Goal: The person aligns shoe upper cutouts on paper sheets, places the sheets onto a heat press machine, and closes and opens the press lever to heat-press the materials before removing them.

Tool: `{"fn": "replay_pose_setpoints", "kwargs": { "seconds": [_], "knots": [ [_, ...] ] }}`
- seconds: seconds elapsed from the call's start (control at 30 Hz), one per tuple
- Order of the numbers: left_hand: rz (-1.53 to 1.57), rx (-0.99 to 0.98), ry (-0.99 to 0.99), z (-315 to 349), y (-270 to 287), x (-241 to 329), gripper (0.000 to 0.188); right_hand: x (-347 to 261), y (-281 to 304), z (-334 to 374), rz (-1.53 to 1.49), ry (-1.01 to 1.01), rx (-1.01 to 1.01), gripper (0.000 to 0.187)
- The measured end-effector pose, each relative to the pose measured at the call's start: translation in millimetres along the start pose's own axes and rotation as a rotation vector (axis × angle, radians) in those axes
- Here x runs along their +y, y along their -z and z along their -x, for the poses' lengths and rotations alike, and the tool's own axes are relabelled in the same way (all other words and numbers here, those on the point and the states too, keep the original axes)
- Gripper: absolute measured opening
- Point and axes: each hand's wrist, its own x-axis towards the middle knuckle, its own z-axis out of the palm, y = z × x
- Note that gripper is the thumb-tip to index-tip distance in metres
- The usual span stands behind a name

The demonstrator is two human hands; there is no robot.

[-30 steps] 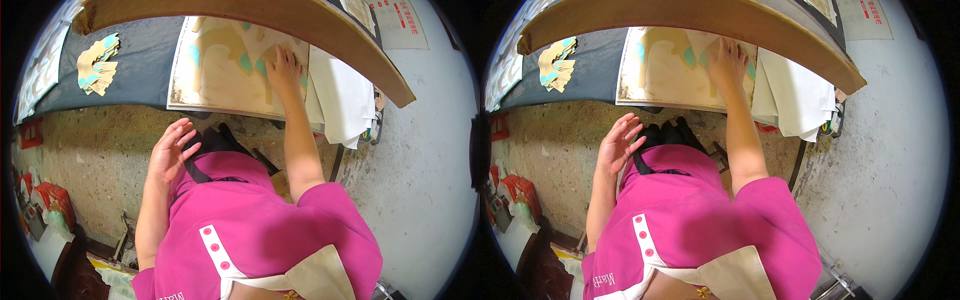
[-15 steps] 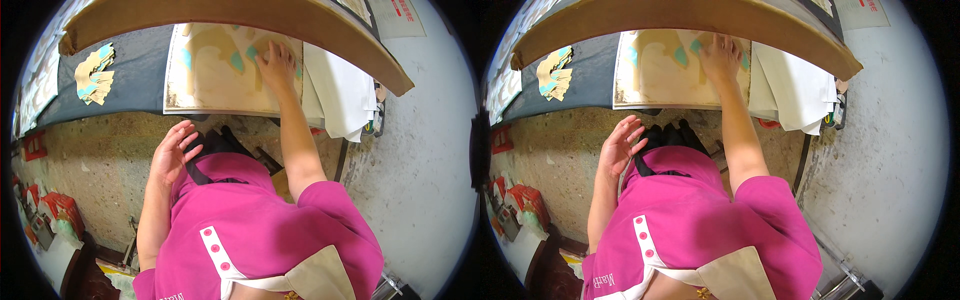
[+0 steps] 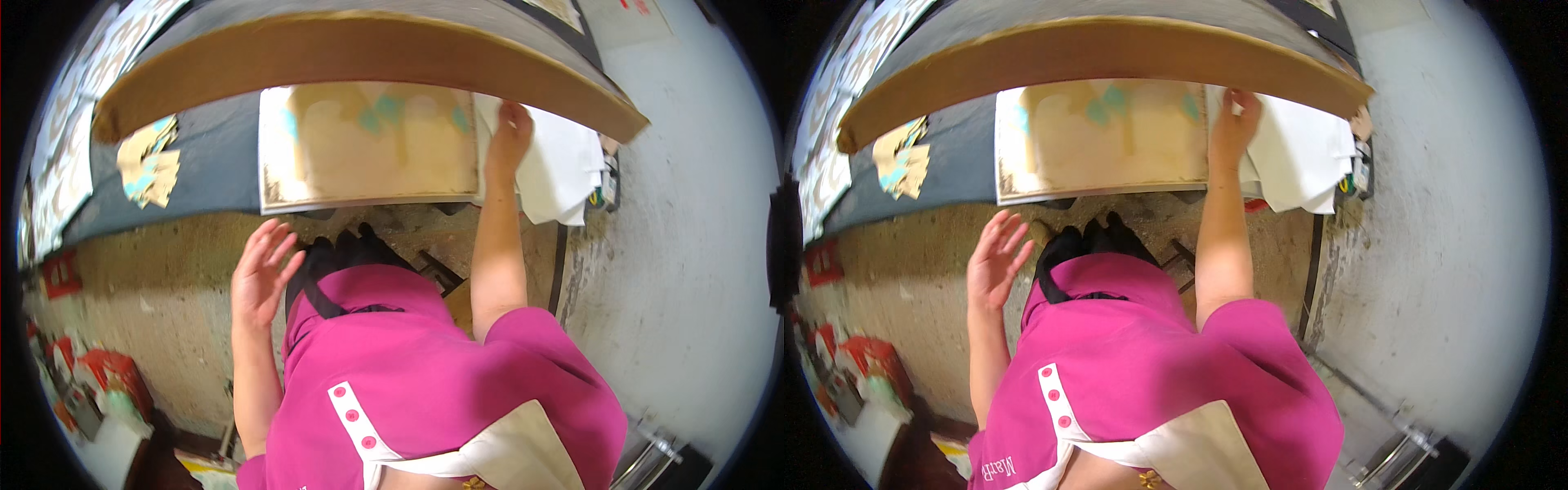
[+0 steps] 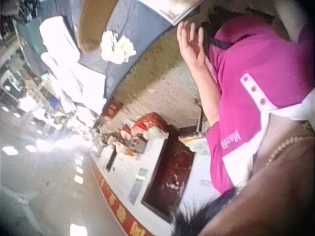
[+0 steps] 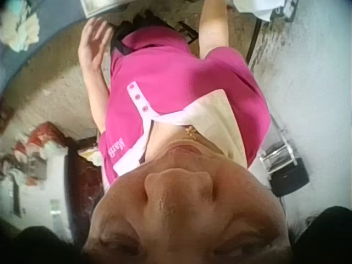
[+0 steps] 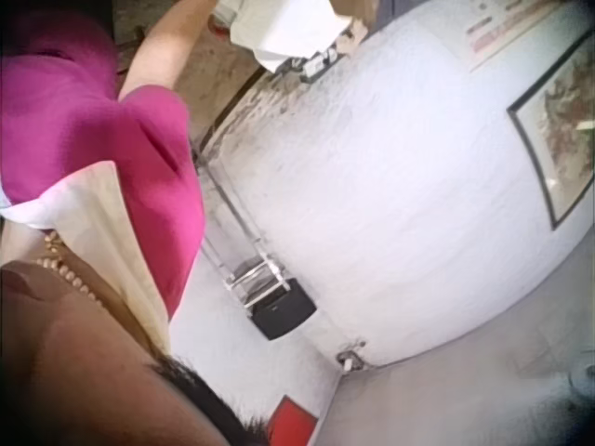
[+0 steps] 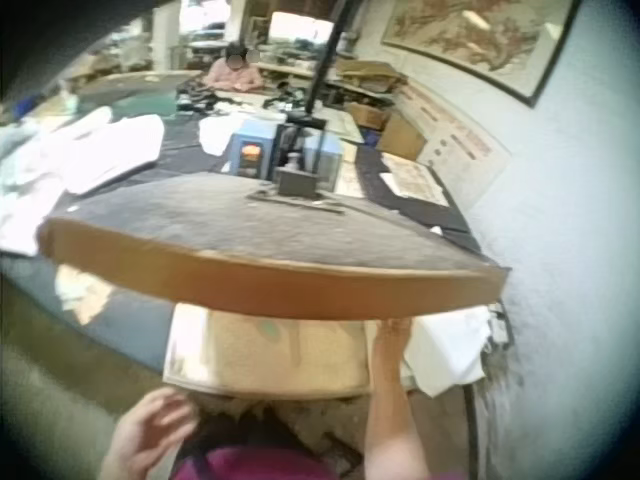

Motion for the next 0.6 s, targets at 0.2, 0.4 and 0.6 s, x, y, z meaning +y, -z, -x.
{"fn": "replay_pose_setpoints", "kwargs": {
  "seconds": [0.2,0.4,0.6],
  "knots": [
    [0.091,0.108,-0.083,3.3,42.7,14.6,0.039,73.0,118.4,-49.3,0.602,0.179,0.155,0.031],
    [0.046,0.095,-0.018,-2.7,33.0,1.4,0.032,118.4,121.7,15.6,1.255,-0.035,-0.333,0.056],
    [-0.063,0.093,0.018,-6.7,-3.3,7.0,0.031,132.2,148.6,-11.9,1.218,0.000,-0.339,0.028]
  ]
}}
